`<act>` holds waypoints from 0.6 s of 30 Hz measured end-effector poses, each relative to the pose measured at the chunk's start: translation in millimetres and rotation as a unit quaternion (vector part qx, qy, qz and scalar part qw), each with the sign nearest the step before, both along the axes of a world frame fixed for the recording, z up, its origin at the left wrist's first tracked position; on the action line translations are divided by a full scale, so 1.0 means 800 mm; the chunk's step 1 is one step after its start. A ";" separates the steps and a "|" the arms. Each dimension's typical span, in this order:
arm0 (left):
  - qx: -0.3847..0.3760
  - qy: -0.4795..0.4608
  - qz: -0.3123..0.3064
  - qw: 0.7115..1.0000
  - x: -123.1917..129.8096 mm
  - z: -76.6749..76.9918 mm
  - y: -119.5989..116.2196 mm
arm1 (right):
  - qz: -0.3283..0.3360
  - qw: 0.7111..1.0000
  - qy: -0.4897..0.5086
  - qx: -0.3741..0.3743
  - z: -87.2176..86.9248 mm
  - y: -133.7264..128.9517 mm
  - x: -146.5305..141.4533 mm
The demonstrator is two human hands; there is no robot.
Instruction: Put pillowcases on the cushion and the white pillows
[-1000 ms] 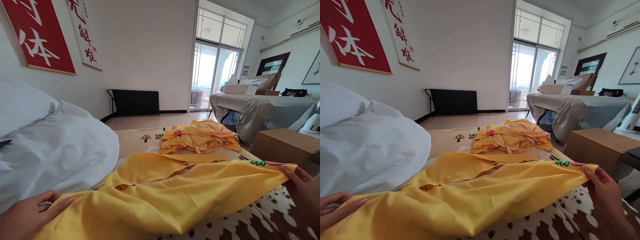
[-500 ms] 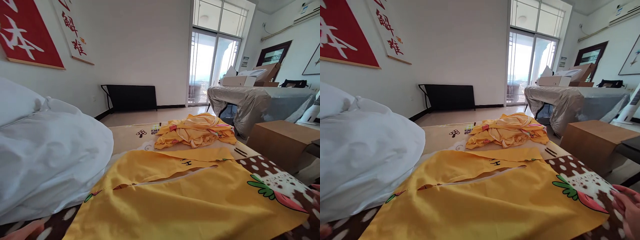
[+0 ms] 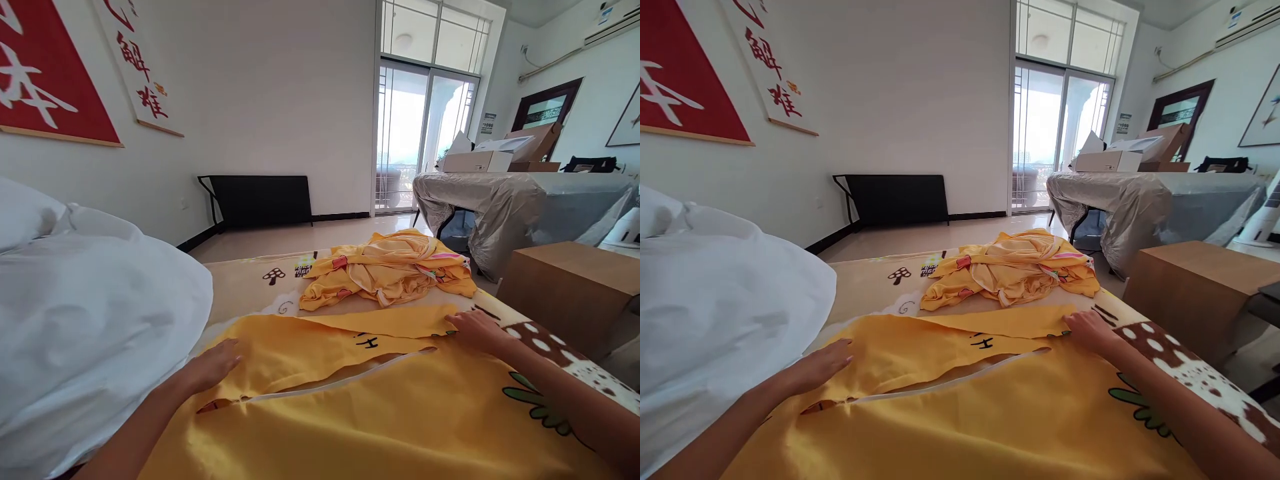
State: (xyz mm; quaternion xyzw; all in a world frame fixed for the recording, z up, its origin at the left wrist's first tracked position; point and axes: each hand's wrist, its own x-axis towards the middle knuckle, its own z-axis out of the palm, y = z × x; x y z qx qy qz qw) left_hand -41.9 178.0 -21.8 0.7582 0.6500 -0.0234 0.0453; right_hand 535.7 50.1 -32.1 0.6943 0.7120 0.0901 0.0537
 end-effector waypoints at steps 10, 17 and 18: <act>-0.003 -0.013 0.021 1.000 0.112 -0.072 0.074 | 0.101 0.995 0.006 -0.020 -0.017 0.147 -0.040; 0.003 -0.018 -0.012 1.000 0.082 -0.076 0.097 | 0.036 0.995 0.094 0.020 -0.040 0.241 -0.036; 0.005 -0.019 -0.015 1.000 0.076 -0.077 0.100 | 0.022 0.993 0.110 0.028 -0.043 0.253 -0.033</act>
